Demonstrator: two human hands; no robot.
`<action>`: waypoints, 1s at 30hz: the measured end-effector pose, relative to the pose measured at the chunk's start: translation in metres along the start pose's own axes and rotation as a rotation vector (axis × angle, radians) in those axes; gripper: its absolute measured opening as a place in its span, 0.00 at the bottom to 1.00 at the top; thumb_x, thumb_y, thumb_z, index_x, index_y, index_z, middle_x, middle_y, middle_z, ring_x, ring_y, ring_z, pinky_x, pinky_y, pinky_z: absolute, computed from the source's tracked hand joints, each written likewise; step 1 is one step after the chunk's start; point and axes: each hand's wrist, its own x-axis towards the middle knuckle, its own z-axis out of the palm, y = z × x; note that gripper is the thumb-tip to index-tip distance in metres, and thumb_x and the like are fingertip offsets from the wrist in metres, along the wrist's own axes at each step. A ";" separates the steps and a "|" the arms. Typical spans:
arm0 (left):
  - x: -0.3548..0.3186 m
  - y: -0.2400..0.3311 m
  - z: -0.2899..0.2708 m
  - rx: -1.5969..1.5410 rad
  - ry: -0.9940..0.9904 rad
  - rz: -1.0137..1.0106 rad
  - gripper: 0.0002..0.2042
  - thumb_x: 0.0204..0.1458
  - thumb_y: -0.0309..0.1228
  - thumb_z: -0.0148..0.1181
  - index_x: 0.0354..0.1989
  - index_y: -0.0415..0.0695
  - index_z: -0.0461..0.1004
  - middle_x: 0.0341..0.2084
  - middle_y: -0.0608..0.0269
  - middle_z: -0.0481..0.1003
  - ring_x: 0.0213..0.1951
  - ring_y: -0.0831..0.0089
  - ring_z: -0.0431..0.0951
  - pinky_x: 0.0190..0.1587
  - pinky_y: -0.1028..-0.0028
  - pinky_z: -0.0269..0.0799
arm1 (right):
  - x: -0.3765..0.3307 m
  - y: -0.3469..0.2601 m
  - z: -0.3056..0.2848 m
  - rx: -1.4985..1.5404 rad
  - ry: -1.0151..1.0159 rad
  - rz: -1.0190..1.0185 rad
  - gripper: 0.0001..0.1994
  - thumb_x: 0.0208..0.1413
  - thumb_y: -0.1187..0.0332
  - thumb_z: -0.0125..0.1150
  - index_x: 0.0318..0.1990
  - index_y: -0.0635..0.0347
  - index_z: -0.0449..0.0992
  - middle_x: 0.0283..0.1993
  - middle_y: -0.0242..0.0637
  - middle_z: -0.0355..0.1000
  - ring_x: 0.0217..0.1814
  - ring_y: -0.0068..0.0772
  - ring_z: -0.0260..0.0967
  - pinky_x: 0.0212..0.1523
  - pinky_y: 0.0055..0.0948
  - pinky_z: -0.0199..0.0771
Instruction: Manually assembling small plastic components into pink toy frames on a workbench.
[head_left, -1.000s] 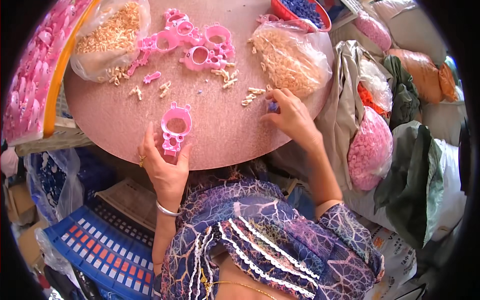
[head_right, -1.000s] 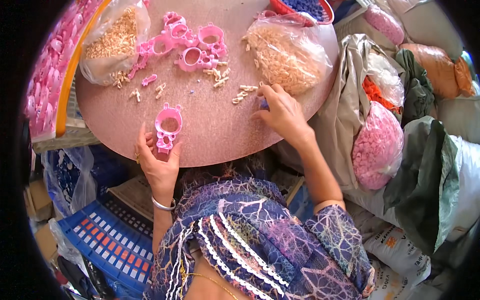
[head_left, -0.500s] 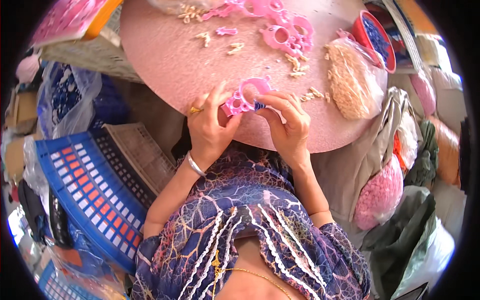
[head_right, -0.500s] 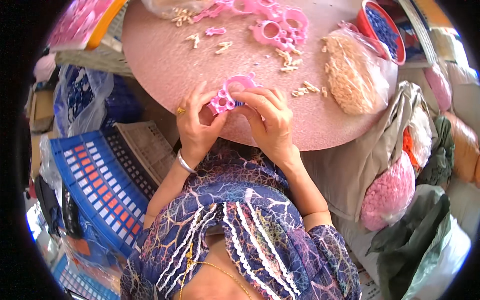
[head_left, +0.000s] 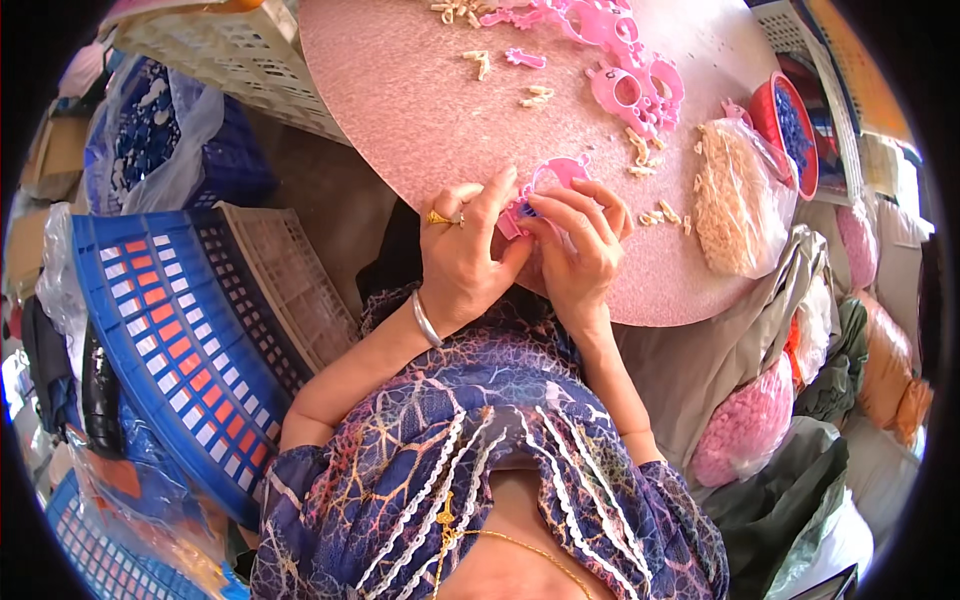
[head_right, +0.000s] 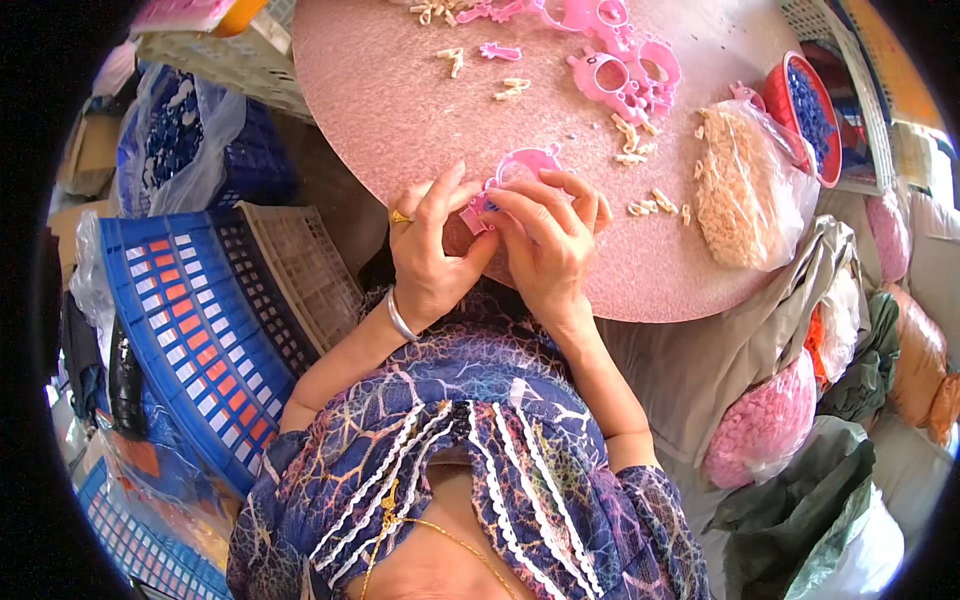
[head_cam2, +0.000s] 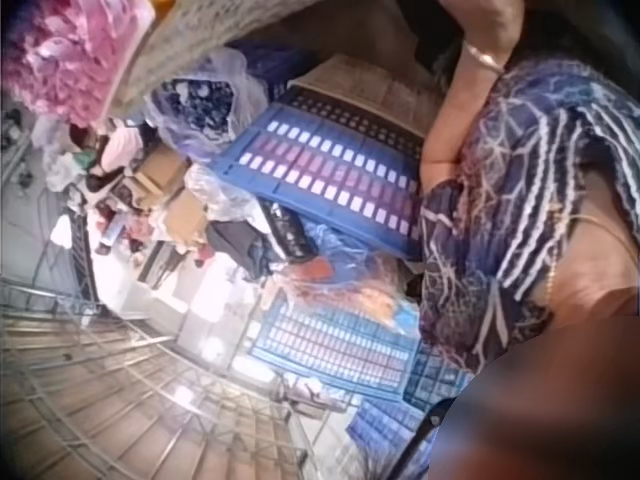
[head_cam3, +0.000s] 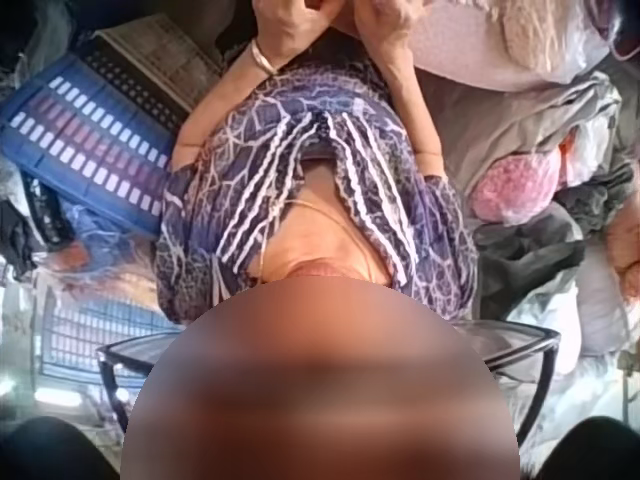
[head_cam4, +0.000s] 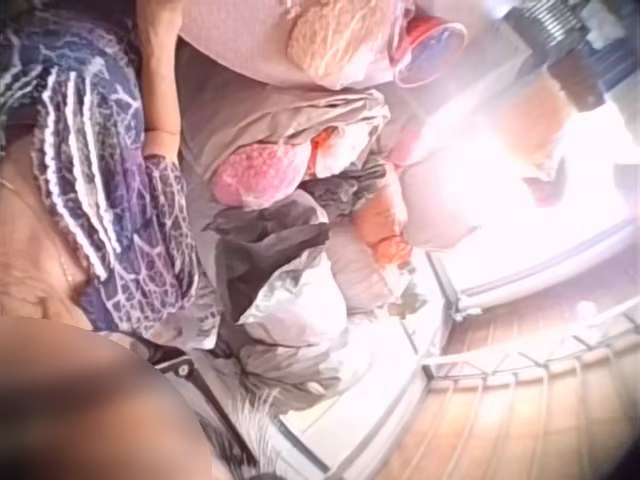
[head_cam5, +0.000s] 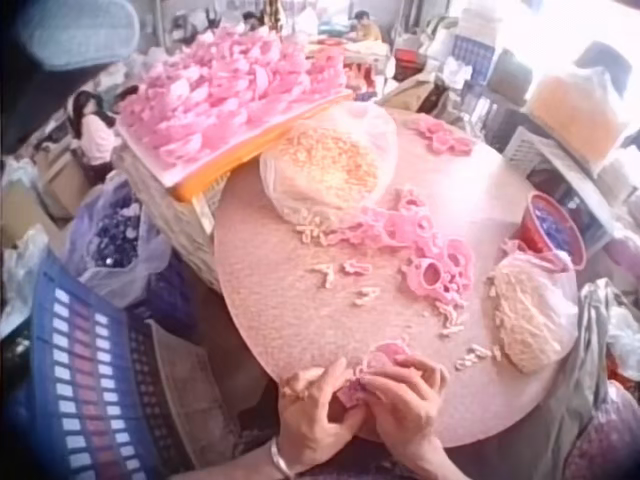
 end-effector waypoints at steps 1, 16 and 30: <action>0.001 0.000 -0.001 0.027 0.010 0.033 0.37 0.35 0.26 0.73 0.60 0.40 0.69 0.41 0.63 0.80 0.41 0.67 0.76 0.48 0.66 0.67 | 0.000 0.001 0.000 0.000 -0.002 -0.002 0.10 0.41 0.68 0.73 0.35 0.48 0.82 0.42 0.26 0.79 0.53 0.37 0.70 0.58 0.38 0.58; -0.001 -0.002 -0.006 0.052 -0.012 0.106 0.37 0.39 0.26 0.73 0.62 0.38 0.65 0.42 0.60 0.82 0.44 0.67 0.77 0.50 0.67 0.65 | 0.004 -0.005 -0.017 0.007 -0.056 -0.096 0.09 0.40 0.70 0.74 0.31 0.48 0.81 0.41 0.23 0.79 0.52 0.33 0.70 0.57 0.37 0.55; -0.002 -0.001 -0.005 0.014 0.026 0.186 0.35 0.40 0.23 0.72 0.61 0.37 0.66 0.40 0.59 0.80 0.43 0.64 0.75 0.46 0.65 0.68 | 0.009 -0.022 -0.022 -0.037 -0.048 0.059 0.22 0.40 0.74 0.75 0.46 0.55 0.76 0.51 0.36 0.74 0.57 0.40 0.65 0.59 0.38 0.60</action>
